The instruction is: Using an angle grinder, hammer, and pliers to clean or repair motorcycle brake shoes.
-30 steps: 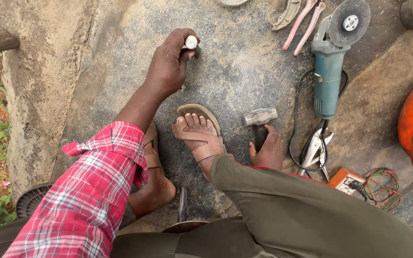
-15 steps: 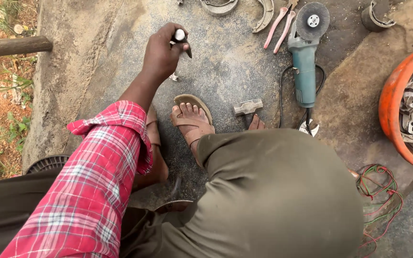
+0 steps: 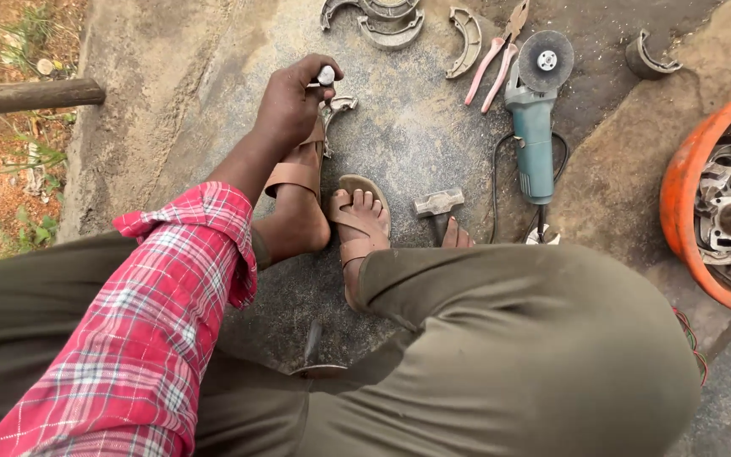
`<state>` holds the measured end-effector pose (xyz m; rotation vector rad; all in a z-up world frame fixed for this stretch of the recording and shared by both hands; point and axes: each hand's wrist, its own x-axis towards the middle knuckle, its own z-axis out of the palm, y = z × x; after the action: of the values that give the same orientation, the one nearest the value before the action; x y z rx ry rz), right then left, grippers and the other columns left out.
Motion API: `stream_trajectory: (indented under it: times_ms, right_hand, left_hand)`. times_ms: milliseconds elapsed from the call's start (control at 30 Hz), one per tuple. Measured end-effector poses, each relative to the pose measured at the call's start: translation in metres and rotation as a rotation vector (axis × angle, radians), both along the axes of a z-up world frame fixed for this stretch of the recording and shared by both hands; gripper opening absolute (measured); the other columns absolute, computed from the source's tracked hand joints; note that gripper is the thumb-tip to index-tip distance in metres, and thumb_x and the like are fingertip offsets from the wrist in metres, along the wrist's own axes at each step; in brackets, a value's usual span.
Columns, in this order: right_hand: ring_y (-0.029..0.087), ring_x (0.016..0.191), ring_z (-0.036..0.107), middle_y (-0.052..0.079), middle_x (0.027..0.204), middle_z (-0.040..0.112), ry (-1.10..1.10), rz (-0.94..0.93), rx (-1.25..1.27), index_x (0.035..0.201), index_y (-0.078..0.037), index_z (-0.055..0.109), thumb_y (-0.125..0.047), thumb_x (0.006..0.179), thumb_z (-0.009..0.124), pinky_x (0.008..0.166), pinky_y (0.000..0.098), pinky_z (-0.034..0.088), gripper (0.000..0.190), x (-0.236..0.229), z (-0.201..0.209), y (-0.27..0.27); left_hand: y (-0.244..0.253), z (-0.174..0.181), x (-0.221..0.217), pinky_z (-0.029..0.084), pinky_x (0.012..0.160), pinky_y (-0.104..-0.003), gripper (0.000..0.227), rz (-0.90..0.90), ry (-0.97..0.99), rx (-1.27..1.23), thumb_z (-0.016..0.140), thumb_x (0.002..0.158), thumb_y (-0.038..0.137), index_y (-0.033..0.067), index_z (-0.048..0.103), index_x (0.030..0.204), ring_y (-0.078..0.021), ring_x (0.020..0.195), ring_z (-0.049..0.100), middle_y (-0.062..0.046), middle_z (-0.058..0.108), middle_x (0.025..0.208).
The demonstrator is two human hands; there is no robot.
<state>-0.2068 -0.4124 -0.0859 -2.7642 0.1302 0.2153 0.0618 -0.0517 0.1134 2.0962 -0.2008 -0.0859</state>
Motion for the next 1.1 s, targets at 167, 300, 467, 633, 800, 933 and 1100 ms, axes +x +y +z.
stream_trajectory:
  times_ms: [167, 300, 467, 633, 800, 933, 1100]
  right_hand:
    - [0.046, 0.127, 0.049, 0.026, 0.137, 0.048, 0.085, 0.008, -0.029, 0.155, -0.001, 0.032, -0.018, 0.08, 0.081, 0.103, 0.0562, 0.046, 0.091, 0.019, 0.0, 0.016]
    - [0.044, 0.126, 0.05, 0.023, 0.136, 0.049, 0.138, -0.034, -0.073, 0.154, -0.003, 0.035, -0.017, 0.079, 0.081, 0.101, 0.0541, 0.048, 0.089, 0.024, 0.036, 0.036]
    - [0.044, 0.125, 0.051, 0.023, 0.137, 0.05, 0.12, -0.029, -0.065, 0.154, -0.004, 0.038, -0.016, 0.079, 0.081, 0.099, 0.0526, 0.049, 0.087, 0.024, 0.045, 0.039]
    - [0.044, 0.124, 0.052, 0.022, 0.137, 0.05, 0.081, -0.025, -0.051, 0.154, -0.003, 0.04, -0.015, 0.079, 0.081, 0.099, 0.0524, 0.05, 0.086, 0.029, 0.049, 0.04]
    - [0.044, 0.121, 0.054, 0.022, 0.132, 0.054, 0.083, -0.08, -0.014, 0.147, -0.005, 0.048, -0.013, 0.079, 0.081, 0.099, 0.0533, 0.049, 0.076, 0.032, 0.058, 0.038]
    - [0.045, 0.106, 0.062, 0.022, 0.118, 0.062, 0.029, -0.12, 0.005, 0.132, -0.005, 0.058, -0.012, 0.077, 0.08, 0.09, 0.054, 0.051, 0.061, 0.04, 0.062, 0.025]
    - [0.02, 0.061, 0.063, 0.009, 0.072, 0.064, 0.532, -0.393, 0.526, 0.109, 0.002, 0.065, -0.017, 0.088, 0.08, 0.057, 0.039, 0.05, 0.032, 0.083, 0.092, 0.001]
  left_hand:
    - [0.002, -0.03, 0.021, 0.059, 0.087, -0.032, 0.024, -0.036, 0.009, -0.066, 0.069, 0.095, -0.004, 0.0096, 0.069, 0.114, -0.0147, 0.097, 0.073, -0.004, 0.076, 0.107]
    - [-0.005, -0.049, 0.026, 0.061, 0.088, -0.032, 0.021, -0.106, 0.001, -0.109, 0.067, 0.098, -0.001, 0.012, 0.068, 0.114, -0.0143, 0.102, 0.074, -0.003, 0.077, 0.111]
    - [-0.01, -0.053, 0.031, 0.06, 0.08, -0.034, 0.018, -0.156, 0.025, -0.071, 0.066, 0.101, 0.002, 0.0125, 0.067, 0.115, -0.0142, 0.094, 0.076, -0.004, 0.077, 0.101]
    - [-0.01, -0.047, 0.04, 0.059, 0.075, -0.036, 0.019, -0.229, -0.023, 0.001, 0.065, 0.102, -0.001, 0.0111, 0.067, 0.116, -0.0154, 0.087, 0.074, -0.006, 0.076, 0.096]
    - [-0.01, -0.043, 0.042, 0.06, 0.078, -0.037, 0.017, -0.267, -0.007, 0.002, 0.067, 0.099, -0.003, 0.0076, 0.066, 0.112, -0.0172, 0.089, 0.075, -0.007, 0.075, 0.099]
    - [-0.009, -0.061, 0.045, 0.063, 0.082, -0.035, 0.017, -0.263, 0.001, -0.014, 0.07, 0.097, -0.003, 0.008, 0.068, 0.11, -0.0164, 0.094, 0.077, -0.006, 0.077, 0.101]
    - [-0.023, -0.069, 0.04, 0.063, 0.077, -0.036, 0.018, -0.222, -0.048, 0.012, 0.08, 0.091, 0.005, 0.0091, 0.073, 0.108, -0.017, 0.089, 0.076, -0.007, 0.078, 0.099]
